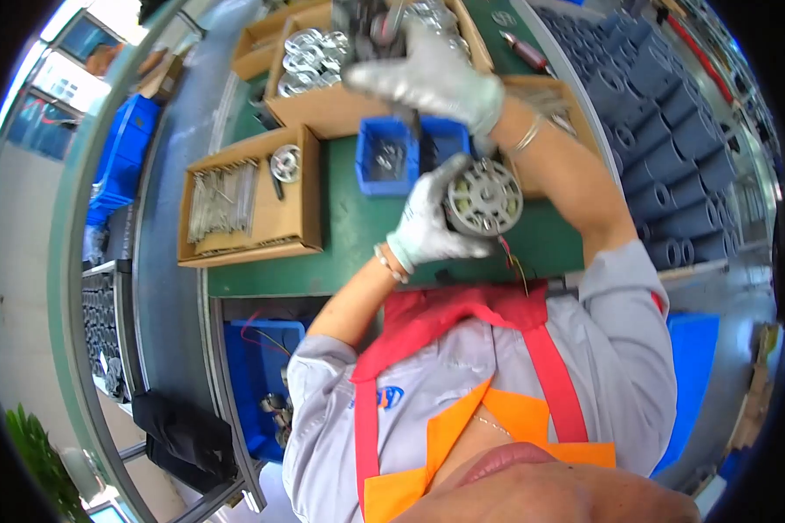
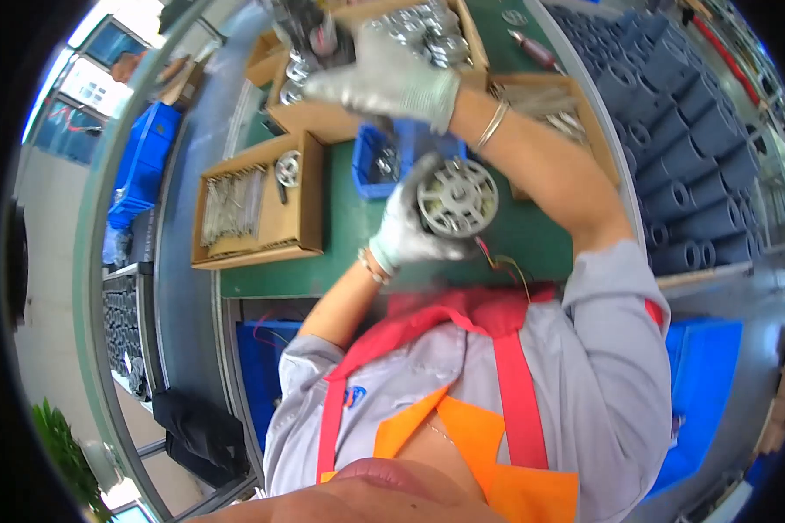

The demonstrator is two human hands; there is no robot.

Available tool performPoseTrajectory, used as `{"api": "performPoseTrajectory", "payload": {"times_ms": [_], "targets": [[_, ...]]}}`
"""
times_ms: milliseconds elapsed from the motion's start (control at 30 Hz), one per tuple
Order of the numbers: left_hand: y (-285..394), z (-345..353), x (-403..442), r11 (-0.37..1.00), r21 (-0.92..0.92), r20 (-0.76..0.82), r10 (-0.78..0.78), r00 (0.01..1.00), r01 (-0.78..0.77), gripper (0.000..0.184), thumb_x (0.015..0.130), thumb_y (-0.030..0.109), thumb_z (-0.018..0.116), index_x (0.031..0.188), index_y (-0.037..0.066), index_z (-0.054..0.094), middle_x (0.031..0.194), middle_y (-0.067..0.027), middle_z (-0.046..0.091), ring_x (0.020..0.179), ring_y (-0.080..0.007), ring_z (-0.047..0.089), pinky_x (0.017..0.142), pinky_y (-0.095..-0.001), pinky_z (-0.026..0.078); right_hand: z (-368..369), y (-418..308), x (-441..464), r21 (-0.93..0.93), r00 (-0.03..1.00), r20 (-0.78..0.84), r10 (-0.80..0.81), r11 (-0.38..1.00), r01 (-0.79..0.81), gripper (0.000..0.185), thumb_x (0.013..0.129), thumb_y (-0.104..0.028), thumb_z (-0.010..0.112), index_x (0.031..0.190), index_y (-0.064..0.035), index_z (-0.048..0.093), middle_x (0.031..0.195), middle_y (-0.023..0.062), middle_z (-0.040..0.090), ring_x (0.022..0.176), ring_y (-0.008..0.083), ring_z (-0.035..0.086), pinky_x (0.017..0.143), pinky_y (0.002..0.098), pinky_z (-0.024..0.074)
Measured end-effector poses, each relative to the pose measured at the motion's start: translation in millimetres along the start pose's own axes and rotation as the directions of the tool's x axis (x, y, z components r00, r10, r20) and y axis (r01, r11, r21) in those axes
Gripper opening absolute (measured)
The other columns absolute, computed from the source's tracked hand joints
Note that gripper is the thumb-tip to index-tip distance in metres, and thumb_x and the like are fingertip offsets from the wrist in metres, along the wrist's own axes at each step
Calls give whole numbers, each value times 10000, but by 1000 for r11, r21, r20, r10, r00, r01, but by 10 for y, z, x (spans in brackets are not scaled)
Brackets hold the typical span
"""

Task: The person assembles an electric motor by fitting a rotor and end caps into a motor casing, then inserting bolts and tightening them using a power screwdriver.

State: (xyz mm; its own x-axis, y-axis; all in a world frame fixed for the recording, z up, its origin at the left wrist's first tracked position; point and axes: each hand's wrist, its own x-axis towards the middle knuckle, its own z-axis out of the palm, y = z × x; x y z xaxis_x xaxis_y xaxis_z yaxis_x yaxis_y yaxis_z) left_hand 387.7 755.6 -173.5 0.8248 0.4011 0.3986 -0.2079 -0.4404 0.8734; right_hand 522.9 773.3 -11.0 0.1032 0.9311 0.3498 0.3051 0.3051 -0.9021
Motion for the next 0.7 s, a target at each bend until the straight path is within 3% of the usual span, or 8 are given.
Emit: {"api": "performPoseTrajectory", "payload": {"times_ms": [33,67,100,167,267,300,400,700], "targets": [[-27,44,-6,993,-108,-53,40,998,-46,1149,465,260,949,1400,-61,363,1269,-188,563,1196,-285,563,1055,-389,432,-77,19,-71,-74,959,-127,-254,966,246,385,791,-277,806,1012,-21,623,804,37,637,701,93,607,595,255,507],[-53,99,-21,973,-208,-117,75,990,-98,1059,506,268,921,1362,-97,416,1228,-216,590,1161,-310,590,1035,-384,440,-250,-604,-383,-205,911,-4,413,891,-405,314,783,-142,757,1022,-37,582,805,-22,606,705,72,546,651,273,487],[-9,144,-41,975,-214,-160,23,987,-58,979,565,230,885,1371,-76,420,1231,-210,589,1166,-298,587,1034,-384,442,-261,-874,-445,-60,967,-135,215,973,-225,600,787,-56,693,1336,15,462,1145,154,640,1041,223,647,864,314,554],[7,198,-50,963,-268,-229,-102,968,38,768,717,150,752,1394,-22,433,1248,-186,587,1178,-278,579,1030,-377,448,-405,-710,-761,250,983,-159,-94,959,133,502,793,-24,673,1264,23,507,1075,141,663,929,203,679,750,325,590],[22,214,-84,968,-249,-243,-50,969,-12,677,740,68,572,1398,-14,437,1300,-167,576,1198,-267,572,1030,-374,451,-107,-834,-1120,174,946,-323,18,984,41,507,804,34,648,1287,36,496,1005,120,687,936,208,691,771,320,581],[-8,232,-105,972,-237,-258,-72,963,9,677,724,39,551,1390,-17,443,1296,-164,581,1181,-248,578,1020,-364,456,-92,-850,-1232,-150,952,-306,-16,988,-31,496,782,59,647,1260,45,515,977,104,692,908,194,694,778,318,575],[55,267,-110,951,-284,-289,-206,935,122,677,719,36,563,1384,-16,451,1275,-163,594,1154,-238,588,1010,-348,455,-97,-718,-1277,-74,966,-254,-55,997,37,484,787,60,647,1253,37,520,945,96,683,873,177,685,746,306,567],[-118,263,-192,995,-29,-310,-97,946,93,589,716,9,558,1300,-34,497,1130,-164,641,1051,-195,605,925,-338,485,-85,-284,-1329,218,986,-98,-138,963,156,516,769,157,590,1262,23,514,887,94,664,770,156,665,671,278,549]]}}
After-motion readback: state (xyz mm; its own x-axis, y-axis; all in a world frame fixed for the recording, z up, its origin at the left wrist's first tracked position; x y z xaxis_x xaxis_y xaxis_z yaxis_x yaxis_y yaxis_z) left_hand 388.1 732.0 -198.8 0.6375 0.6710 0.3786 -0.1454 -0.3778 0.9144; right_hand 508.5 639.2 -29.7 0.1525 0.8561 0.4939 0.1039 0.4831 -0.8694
